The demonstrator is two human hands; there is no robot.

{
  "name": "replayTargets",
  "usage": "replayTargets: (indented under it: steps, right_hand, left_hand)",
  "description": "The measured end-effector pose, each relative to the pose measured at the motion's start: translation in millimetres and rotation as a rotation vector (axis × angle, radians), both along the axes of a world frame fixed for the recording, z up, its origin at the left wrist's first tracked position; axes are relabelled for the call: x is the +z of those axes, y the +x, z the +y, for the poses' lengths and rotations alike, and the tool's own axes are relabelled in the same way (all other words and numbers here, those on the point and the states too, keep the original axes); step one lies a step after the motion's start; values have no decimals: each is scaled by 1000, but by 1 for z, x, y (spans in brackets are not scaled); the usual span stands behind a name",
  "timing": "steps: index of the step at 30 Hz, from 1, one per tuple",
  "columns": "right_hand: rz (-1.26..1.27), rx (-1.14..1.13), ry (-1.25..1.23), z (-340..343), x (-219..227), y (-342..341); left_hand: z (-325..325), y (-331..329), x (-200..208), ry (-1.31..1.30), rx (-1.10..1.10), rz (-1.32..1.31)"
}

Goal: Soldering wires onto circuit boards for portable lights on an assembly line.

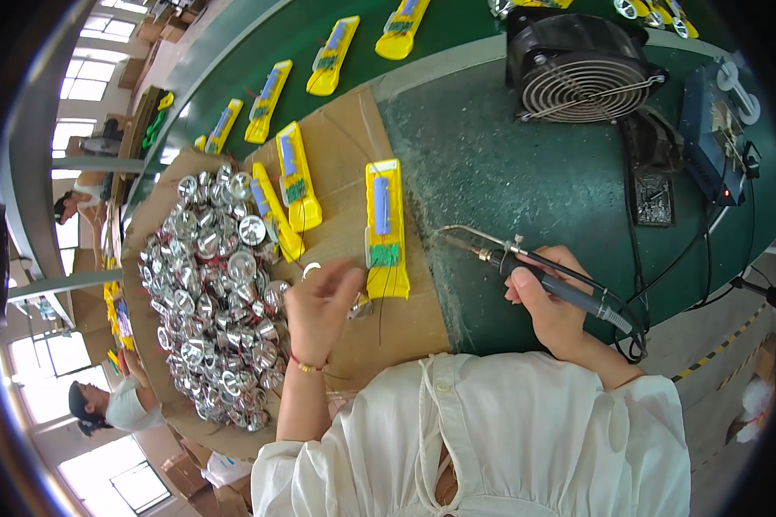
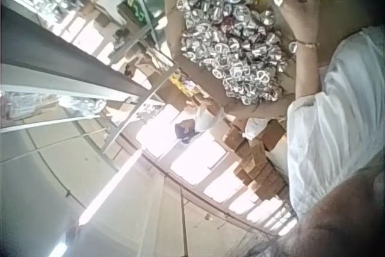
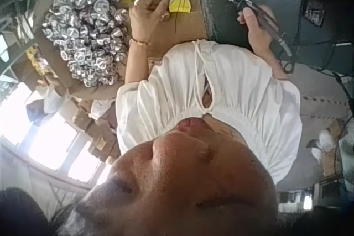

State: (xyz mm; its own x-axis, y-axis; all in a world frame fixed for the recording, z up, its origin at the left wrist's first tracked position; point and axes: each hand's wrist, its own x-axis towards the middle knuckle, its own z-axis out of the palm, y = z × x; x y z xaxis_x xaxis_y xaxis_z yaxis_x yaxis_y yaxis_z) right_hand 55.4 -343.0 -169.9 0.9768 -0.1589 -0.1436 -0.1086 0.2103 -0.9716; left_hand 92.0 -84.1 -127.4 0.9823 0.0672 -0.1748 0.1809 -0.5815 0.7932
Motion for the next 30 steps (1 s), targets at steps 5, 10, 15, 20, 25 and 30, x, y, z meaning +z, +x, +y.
replayTargets:
  steps: [5,10,15,20,25,30]
  right_hand:
    - [70,-44,1,-10,-9,7]
    - [31,-47,-11,-1,-9,18]
    - [58,-46,-10,-7,-7,17]
    - [11,-24,-77,1,-20,12]
    - [25,-12,-4,-2,-15,12]
    - [48,-45,17,0,-11,18]
  left_hand:
    - [-44,84,-4,287,-396,1]
    - [-108,232,-6,400,-285,-333]
    - [-114,321,-6,338,55,-802]
    - [-69,322,-40,792,-366,-197]
    - [-31,197,6,588,-370,-364]
    - [-6,42,9,605,-145,-267]
